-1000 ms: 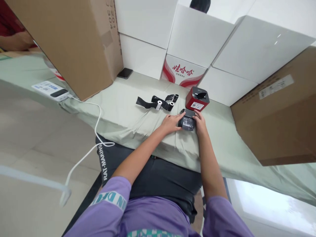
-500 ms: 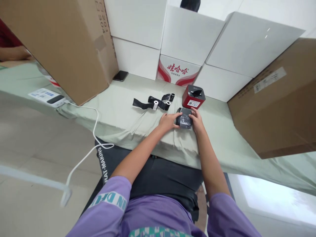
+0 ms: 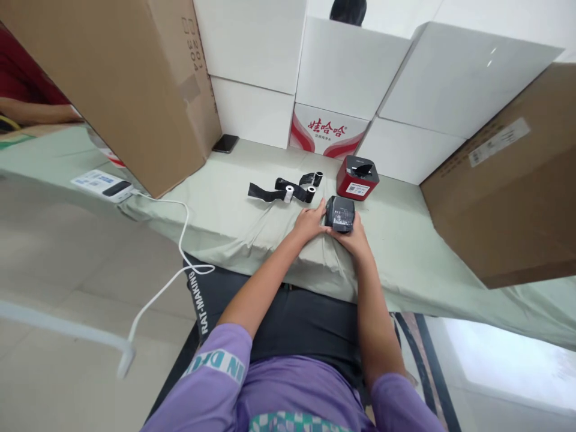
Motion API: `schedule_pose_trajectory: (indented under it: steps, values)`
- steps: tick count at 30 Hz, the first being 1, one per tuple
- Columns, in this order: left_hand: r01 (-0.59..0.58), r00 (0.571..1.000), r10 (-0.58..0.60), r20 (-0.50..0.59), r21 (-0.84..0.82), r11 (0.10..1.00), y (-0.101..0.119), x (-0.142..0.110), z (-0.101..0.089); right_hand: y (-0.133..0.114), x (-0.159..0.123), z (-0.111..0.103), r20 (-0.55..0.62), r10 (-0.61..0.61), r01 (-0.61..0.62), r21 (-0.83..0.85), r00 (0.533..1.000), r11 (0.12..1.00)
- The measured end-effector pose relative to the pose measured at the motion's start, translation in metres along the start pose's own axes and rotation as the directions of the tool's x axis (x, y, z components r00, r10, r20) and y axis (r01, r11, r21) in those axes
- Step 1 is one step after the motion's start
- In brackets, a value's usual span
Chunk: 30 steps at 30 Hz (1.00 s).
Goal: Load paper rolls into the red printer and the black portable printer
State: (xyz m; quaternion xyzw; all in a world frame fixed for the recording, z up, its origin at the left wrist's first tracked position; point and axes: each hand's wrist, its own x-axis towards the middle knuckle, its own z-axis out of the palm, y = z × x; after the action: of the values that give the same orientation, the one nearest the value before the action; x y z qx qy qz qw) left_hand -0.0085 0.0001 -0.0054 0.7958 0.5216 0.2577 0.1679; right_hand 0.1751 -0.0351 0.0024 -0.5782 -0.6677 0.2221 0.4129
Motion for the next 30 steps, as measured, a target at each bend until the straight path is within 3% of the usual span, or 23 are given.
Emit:
schedule_pose_trajectory:
  steps: [3, 6, 13, 17, 19, 20, 24, 28, 30]
  values:
    - [0.023, 1.000, -0.023, -0.007, -0.028, 0.999, 0.000, -0.001, -0.002, -0.013, 0.009, 0.009, -0.094, 0.125, -0.129, -0.038, 0.988, 0.991]
    - [0.025, 1.000, -0.025, -0.016, -0.033, 0.999, 0.001, -0.002, -0.003, -0.022, 0.015, 0.012, -0.118, 0.246, -0.260, -0.125, 0.962, 0.957]
    - [0.023, 0.999, -0.024, -0.029, -0.030, 0.999, 0.002, -0.003, -0.004, -0.032, 0.021, 0.018, -0.223, 0.307, -0.365, -0.300, 0.925, 0.881]
    - [0.030, 1.000, -0.030, 0.002, -0.070, 0.997, 0.003, -0.004, -0.006, -0.008, 0.035, -0.010, -0.344, 0.308, -0.374, -0.141, 0.887, 0.917]
    - [0.031, 0.999, -0.029, 0.017, -0.096, 0.995, 0.003, -0.003, -0.007, 0.006, 0.045, -0.035, -0.434, 0.287, -0.311, 0.016, 0.854, 0.950]
    - [0.033, 0.999, -0.032, 0.019, -0.105, 0.994, 0.003, -0.003, -0.008, 0.011, 0.050, -0.046, -0.442, 0.250, -0.271, 0.014, 0.862, 0.962]
    - [0.045, 0.999, -0.044, 0.013, -0.120, 0.992, 0.003, -0.003, -0.008, 0.018, 0.063, -0.073, -0.362, 0.158, -0.186, -0.044, 0.919, 0.982]
    - [0.044, 0.999, -0.043, 0.012, -0.120, 0.992, 0.003, -0.004, -0.008, 0.022, 0.053, -0.063, -0.258, 0.264, -0.268, 0.020, 0.929, 0.963]
    - [0.045, 0.999, -0.043, 0.016, -0.113, 0.993, 0.003, -0.004, -0.007, 0.023, 0.040, -0.052, -0.187, 0.252, -0.253, 0.018, 0.950, 0.967]
